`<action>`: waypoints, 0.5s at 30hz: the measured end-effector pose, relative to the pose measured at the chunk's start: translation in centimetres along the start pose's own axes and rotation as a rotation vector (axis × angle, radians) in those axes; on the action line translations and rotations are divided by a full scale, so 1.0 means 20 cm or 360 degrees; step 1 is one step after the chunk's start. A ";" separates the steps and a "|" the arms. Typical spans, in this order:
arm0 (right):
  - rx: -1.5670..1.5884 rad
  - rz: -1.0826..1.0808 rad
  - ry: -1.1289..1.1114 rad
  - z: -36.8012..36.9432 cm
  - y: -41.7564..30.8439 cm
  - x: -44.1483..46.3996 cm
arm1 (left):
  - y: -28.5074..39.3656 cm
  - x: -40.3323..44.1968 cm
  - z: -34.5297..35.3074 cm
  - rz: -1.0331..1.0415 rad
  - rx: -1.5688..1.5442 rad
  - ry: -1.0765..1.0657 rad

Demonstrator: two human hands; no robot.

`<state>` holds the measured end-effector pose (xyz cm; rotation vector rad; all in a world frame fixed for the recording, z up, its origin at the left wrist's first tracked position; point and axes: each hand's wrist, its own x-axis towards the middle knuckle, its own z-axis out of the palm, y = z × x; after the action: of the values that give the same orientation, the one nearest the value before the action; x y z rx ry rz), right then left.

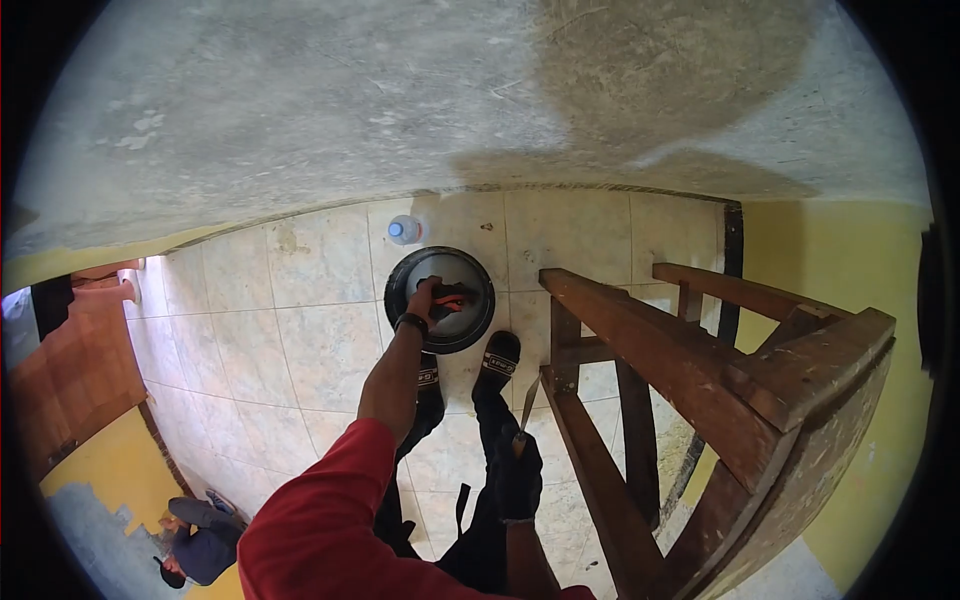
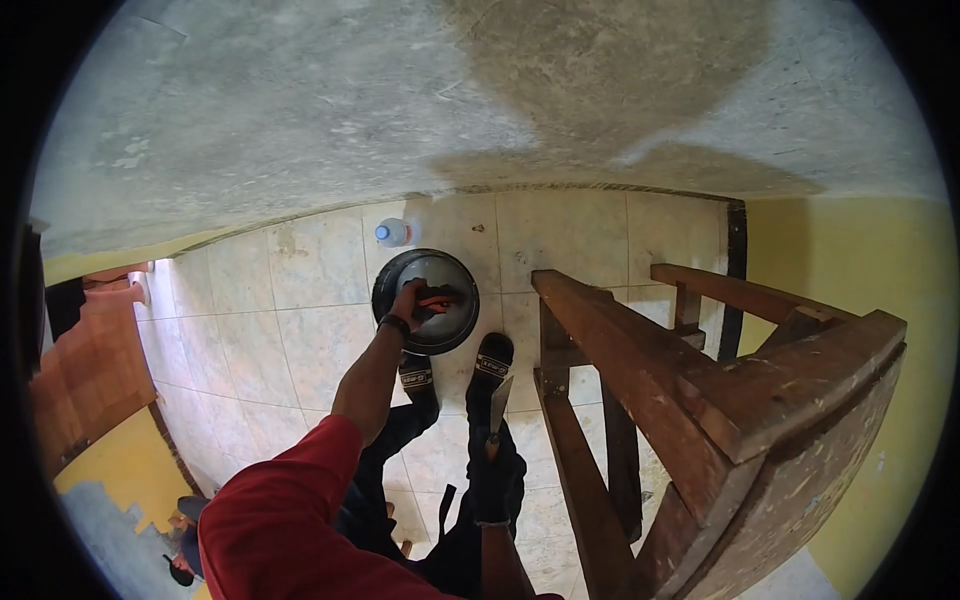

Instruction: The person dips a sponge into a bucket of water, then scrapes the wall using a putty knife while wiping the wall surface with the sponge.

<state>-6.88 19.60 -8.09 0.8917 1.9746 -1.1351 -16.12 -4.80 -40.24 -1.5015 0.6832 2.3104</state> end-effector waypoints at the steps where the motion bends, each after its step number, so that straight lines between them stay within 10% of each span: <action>1: 0.0002 0.0005 -0.0011 0.01 0.03 0.01 | 0.02 -0.06 0.01 0.0002 -0.0027 -0.0026; 15: 0.0173 -0.0207 -0.0081 0.01 -0.04 -0.03 | 0.01 -0.21 0.13 -0.0012 0.0049 -0.0010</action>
<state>-7.13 18.91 -7.33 0.7906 1.9679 -1.3370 -16.47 -3.47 -35.48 -1.4803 0.7071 2.2878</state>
